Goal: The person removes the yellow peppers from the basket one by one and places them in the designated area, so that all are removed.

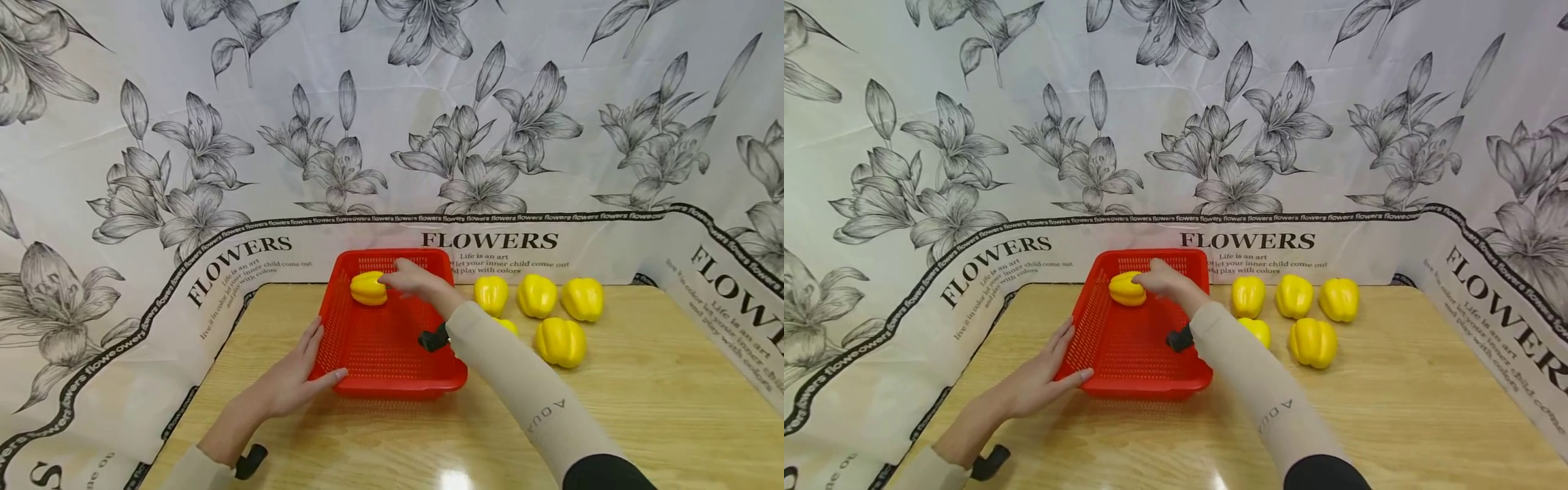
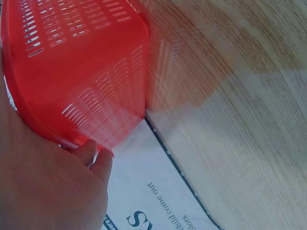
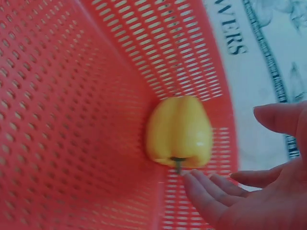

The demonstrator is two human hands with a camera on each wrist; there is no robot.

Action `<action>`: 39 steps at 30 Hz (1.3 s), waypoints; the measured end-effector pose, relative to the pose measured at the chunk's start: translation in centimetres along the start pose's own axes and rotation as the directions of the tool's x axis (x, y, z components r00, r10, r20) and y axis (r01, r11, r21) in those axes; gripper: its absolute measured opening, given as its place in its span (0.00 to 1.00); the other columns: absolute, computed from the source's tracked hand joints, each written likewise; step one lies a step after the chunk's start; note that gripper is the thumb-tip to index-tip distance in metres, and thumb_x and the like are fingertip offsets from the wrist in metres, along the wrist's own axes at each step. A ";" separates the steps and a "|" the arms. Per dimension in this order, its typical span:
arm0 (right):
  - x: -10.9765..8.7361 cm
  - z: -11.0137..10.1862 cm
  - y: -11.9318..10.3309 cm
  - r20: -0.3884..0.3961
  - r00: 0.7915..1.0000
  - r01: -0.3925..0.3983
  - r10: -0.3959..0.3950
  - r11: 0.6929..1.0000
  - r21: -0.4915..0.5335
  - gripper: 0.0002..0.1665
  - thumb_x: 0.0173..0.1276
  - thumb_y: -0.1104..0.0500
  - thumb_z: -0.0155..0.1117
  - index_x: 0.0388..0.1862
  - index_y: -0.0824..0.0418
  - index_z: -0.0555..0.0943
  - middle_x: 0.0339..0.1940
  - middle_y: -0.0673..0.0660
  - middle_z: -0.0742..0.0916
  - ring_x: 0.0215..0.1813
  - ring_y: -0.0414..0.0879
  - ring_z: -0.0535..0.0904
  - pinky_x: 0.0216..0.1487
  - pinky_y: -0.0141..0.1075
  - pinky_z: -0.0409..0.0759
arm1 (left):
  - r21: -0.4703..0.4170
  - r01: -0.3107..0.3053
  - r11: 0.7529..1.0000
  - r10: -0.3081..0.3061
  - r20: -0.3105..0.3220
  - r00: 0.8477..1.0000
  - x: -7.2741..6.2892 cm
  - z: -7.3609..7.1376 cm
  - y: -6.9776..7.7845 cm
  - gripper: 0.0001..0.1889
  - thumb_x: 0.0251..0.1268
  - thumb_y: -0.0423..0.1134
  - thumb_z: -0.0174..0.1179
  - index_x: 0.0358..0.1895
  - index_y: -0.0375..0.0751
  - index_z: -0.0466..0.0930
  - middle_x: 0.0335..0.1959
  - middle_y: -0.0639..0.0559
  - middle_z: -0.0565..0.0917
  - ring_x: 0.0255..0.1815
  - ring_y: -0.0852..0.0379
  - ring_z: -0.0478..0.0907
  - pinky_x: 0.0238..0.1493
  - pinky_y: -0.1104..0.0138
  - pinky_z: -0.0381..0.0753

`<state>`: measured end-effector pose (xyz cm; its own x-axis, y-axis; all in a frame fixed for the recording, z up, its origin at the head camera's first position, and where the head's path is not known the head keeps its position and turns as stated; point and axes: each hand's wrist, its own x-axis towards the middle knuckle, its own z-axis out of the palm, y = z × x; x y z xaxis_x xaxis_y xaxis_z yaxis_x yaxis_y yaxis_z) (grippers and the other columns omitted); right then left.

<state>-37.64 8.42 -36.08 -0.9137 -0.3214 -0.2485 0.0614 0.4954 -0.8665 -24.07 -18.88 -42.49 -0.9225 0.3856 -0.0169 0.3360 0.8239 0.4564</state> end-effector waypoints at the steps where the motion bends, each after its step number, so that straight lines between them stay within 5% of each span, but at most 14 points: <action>1: 0.4 0.3 0.1 -0.012 1.000 -0.010 0.010 1.000 0.001 0.47 0.78 0.52 0.58 0.83 0.70 0.47 0.83 0.67 0.56 0.77 0.60 0.63 0.72 0.54 0.71 | -0.003 0.001 1.000 -0.001 -0.003 1.000 0.0 -0.1 0.0 0.56 0.69 0.73 0.51 0.84 0.39 0.38 0.86 0.51 0.36 0.81 0.40 0.54 0.75 0.45 0.63; 9: 3.6 3.1 2.5 -0.086 0.989 -0.126 0.123 0.992 -0.031 0.45 0.76 0.48 0.61 0.79 0.71 0.56 0.75 0.66 0.68 0.69 0.58 0.70 0.70 0.53 0.73 | -0.008 0.011 1.000 -0.011 0.001 1.000 -0.1 -0.1 0.2 0.57 0.67 0.75 0.51 0.84 0.39 0.39 0.86 0.51 0.36 0.81 0.40 0.55 0.74 0.45 0.64; 17: 4.7 4.9 3.4 -0.124 0.982 -0.140 0.143 0.989 0.037 0.38 0.72 0.45 0.65 0.70 0.67 0.66 0.55 0.61 0.77 0.52 0.54 0.73 0.59 0.49 0.75 | -0.012 0.023 1.000 -0.023 0.009 1.000 -0.6 0.3 0.1 0.58 0.65 0.77 0.50 0.84 0.41 0.38 0.86 0.52 0.37 0.81 0.41 0.54 0.75 0.45 0.64; 27: 5.0 5.0 2.6 -0.296 0.955 0.079 -0.030 0.985 0.156 0.37 0.73 0.53 0.66 0.74 0.64 0.65 0.67 0.65 0.76 0.56 0.55 0.77 0.47 0.43 0.84 | -0.002 0.005 1.000 -0.005 0.002 1.000 -0.1 -0.1 0.3 0.57 0.68 0.75 0.50 0.84 0.39 0.39 0.86 0.50 0.37 0.81 0.41 0.54 0.75 0.46 0.63; 34: 5.8 5.8 2.5 -0.364 0.918 0.177 -0.157 0.984 0.023 0.31 0.70 0.57 0.71 0.67 0.62 0.70 0.67 0.64 0.77 0.61 0.57 0.76 0.64 0.48 0.79 | -0.015 0.005 1.000 -0.005 0.005 1.000 -0.1 -0.1 0.2 0.57 0.68 0.74 0.51 0.84 0.39 0.39 0.86 0.50 0.38 0.81 0.40 0.54 0.75 0.45 0.64; 39: 5.8 6.0 2.3 -0.380 0.907 0.185 -0.183 0.982 -0.032 0.32 0.69 0.56 0.72 0.66 0.62 0.70 0.64 0.64 0.78 0.60 0.57 0.76 0.64 0.48 0.78 | -0.006 0.006 1.000 -0.006 0.002 1.000 0.0 0.0 0.2 0.57 0.67 0.75 0.50 0.84 0.38 0.40 0.86 0.50 0.38 0.81 0.40 0.55 0.75 0.46 0.64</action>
<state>-40.41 2.87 -42.08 -0.9924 -0.0755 0.0974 -0.1212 0.4534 -0.8830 -23.95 -18.71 -42.38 -0.9242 0.3814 -0.0212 0.3293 0.8237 0.4616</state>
